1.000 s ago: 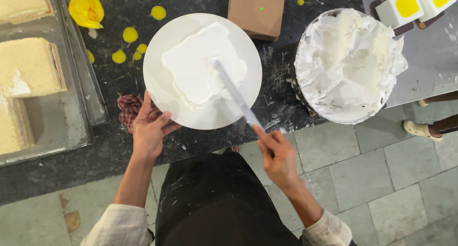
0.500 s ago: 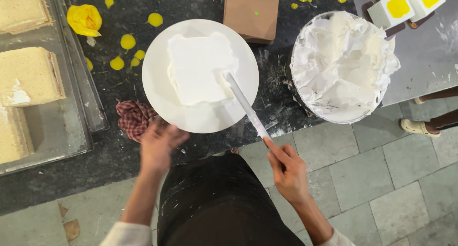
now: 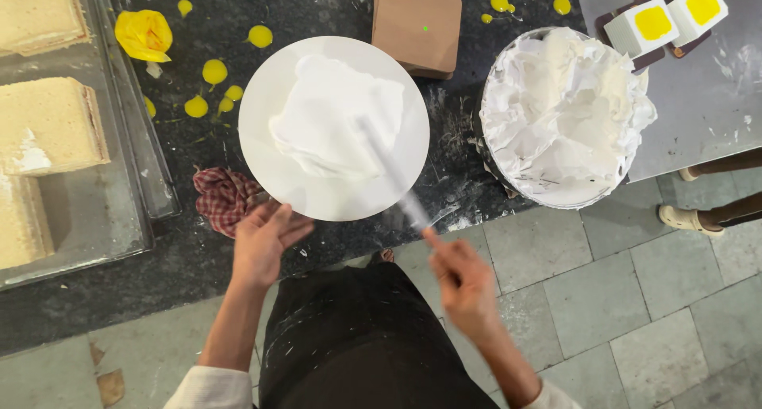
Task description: The person holds a plate with a square sponge cake layer and uses a spatula to scoop white cream from a large bowl and spread it over the top and sides of the cake, rotating the plate as they work. They continue adding and smoothing cream until the layer is coated, then lift the plate.
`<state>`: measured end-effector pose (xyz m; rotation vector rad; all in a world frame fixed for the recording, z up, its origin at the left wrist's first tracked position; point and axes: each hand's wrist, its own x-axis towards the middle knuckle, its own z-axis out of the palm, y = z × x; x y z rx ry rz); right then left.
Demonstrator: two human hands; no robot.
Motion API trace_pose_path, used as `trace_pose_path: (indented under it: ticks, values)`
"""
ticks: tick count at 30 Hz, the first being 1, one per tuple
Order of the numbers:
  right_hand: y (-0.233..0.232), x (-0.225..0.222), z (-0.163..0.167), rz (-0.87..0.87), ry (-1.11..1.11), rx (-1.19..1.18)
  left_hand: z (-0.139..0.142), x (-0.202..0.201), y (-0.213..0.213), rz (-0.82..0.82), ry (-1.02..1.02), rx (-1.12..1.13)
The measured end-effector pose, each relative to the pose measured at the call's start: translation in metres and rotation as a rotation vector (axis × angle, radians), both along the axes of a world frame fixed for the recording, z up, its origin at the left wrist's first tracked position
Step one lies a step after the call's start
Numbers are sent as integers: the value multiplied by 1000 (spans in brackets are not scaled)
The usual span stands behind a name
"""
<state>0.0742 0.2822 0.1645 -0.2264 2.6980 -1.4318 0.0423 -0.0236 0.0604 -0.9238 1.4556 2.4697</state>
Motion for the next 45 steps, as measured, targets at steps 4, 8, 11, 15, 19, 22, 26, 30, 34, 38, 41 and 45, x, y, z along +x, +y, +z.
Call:
trace_pose_path:
  ticks: [4,8,11,15,19,22,26,30,34,38,41,45]
  values:
    - [6,-20,-10,8,87,44,4,-11,-17,67,-9,-79]
    - [-8,-20,-16,22,19,-47,6,-34,-26,103,43,-193]
    - [-18,-16,-15,23,-9,-89,0,-12,5,96,40,-228]
    - [-22,-16,-12,-8,-25,-101,-13,47,47,-467,-117,-96]
    - [-20,-18,-12,11,-15,-94,-23,67,54,-574,-125,-184]
    - [-19,-17,-14,10,-17,-113,-25,66,48,-546,-105,-211]
    - [-18,-15,-16,24,-17,-93,-29,68,48,-545,-100,-200]
    - [-17,-16,-14,35,-17,-123,-36,72,54,-566,-80,-216]
    - [-16,-15,-13,48,-9,-141,-43,76,58,-564,-82,-206]
    - [-23,-2,-24,207,-126,-175,-48,82,65,-573,-55,-169]
    - [-13,18,-40,381,-147,-180,-46,78,69,-567,-68,-144]
    - [69,39,-59,-13,-388,-604,-30,59,55,-415,-96,-90]
